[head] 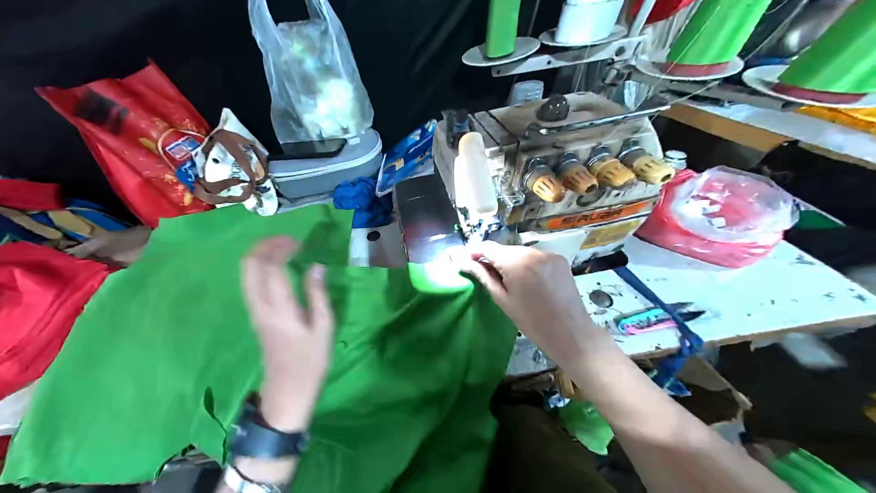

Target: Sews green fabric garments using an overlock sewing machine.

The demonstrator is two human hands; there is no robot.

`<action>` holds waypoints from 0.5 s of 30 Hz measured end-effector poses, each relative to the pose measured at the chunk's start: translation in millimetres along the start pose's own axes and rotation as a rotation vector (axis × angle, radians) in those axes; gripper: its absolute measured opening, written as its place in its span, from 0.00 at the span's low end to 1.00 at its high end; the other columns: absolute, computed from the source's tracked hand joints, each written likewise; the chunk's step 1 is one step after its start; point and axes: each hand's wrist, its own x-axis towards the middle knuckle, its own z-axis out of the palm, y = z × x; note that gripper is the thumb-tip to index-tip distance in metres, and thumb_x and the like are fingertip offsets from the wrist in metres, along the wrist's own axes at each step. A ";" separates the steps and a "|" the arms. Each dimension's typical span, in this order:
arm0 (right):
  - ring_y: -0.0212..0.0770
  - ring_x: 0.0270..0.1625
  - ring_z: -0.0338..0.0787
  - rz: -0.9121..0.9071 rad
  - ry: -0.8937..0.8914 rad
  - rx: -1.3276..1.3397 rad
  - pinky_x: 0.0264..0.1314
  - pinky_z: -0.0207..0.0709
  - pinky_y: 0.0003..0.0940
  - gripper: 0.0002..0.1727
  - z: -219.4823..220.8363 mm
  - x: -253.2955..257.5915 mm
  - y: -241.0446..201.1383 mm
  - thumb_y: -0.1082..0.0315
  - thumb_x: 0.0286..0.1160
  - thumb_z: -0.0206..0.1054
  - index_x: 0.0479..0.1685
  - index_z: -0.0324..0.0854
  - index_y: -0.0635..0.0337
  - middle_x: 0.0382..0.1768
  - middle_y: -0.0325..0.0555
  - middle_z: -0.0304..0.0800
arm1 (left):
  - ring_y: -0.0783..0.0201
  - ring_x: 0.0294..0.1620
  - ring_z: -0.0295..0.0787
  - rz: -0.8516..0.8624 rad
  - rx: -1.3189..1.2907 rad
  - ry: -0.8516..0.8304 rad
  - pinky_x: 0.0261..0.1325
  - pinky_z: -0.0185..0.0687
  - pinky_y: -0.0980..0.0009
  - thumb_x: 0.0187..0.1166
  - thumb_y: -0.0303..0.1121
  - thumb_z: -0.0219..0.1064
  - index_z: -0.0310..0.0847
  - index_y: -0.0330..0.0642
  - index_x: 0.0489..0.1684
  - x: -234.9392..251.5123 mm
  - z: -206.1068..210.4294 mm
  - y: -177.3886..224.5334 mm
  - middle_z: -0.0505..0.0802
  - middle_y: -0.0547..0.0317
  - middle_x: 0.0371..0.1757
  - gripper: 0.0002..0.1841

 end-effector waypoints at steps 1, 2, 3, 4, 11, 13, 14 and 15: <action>0.52 0.30 0.93 -0.023 0.008 -0.008 0.28 0.83 0.50 0.10 2.6 -0.9 0.6 0.66 0.81 0.66 0.43 0.92 0.60 0.28 0.50 0.91 | 0.43 0.73 0.79 0.140 -0.022 -0.003 0.74 0.76 0.51 0.85 0.33 0.60 0.79 0.27 0.63 -12.0 20.0 24.5 0.82 0.34 0.69 0.18; 0.51 0.31 0.94 -0.039 0.011 -0.006 0.30 0.84 0.48 0.11 3.0 -0.9 2.1 0.65 0.81 0.66 0.45 0.93 0.59 0.30 0.49 0.92 | 0.49 0.71 0.82 0.255 -0.063 -0.023 0.73 0.77 0.56 0.84 0.32 0.62 0.84 0.32 0.58 -24.1 38.8 46.8 0.85 0.40 0.67 0.14; 0.49 0.33 0.94 -0.046 0.018 0.001 0.31 0.84 0.47 0.12 2.9 -0.6 4.7 0.65 0.81 0.65 0.46 0.94 0.58 0.31 0.48 0.93 | 0.52 0.73 0.82 0.336 -0.111 -0.052 0.76 0.76 0.59 0.84 0.31 0.63 0.85 0.35 0.59 -33.7 55.7 64.5 0.87 0.44 0.67 0.13; 0.49 0.33 0.94 -0.049 0.046 0.004 0.32 0.84 0.46 0.12 2.9 -0.6 8.9 0.64 0.80 0.65 0.45 0.94 0.58 0.31 0.48 0.93 | 0.54 0.76 0.80 0.377 -0.142 -0.077 0.81 0.72 0.59 0.85 0.32 0.62 0.85 0.36 0.61 -39.4 70.3 76.1 0.87 0.46 0.69 0.14; 0.38 0.31 0.89 0.320 0.153 0.194 0.32 0.85 0.37 0.17 -12.9 -59.5 46.1 0.59 0.84 0.64 0.56 0.81 0.65 0.32 0.46 0.88 | 0.52 0.79 0.73 0.196 0.021 -0.058 0.80 0.58 0.49 0.90 0.48 0.53 0.86 0.46 0.62 -32.3 94.6 75.3 0.87 0.49 0.70 0.21; 0.32 0.41 0.93 0.369 0.009 0.403 0.42 0.90 0.30 0.22 -3.5 -81.4 23.6 0.51 0.84 0.65 0.58 0.78 0.63 0.40 0.44 0.91 | 0.53 0.75 0.73 0.187 0.080 -0.053 0.74 0.54 0.50 0.91 0.53 0.50 0.87 0.53 0.61 -26.1 92.6 77.5 0.88 0.54 0.67 0.22; 0.34 0.50 0.94 0.391 -0.048 0.531 0.50 0.90 0.30 0.24 -0.3 -87.7 10.5 0.51 0.82 0.67 0.59 0.76 0.65 0.48 0.49 0.91 | 0.55 0.74 0.73 0.190 0.100 -0.048 0.72 0.53 0.50 0.91 0.54 0.49 0.88 0.55 0.59 -22.2 91.6 79.1 0.89 0.56 0.64 0.23; 0.36 0.58 0.92 0.406 -0.093 0.652 0.59 0.88 0.31 0.26 2.3 -92.0 -0.1 0.53 0.80 0.69 0.60 0.73 0.69 0.56 0.56 0.88 | 0.55 0.72 0.74 0.192 0.109 -0.048 0.71 0.51 0.50 0.90 0.55 0.48 0.90 0.56 0.56 -18.0 90.5 80.6 0.90 0.57 0.61 0.23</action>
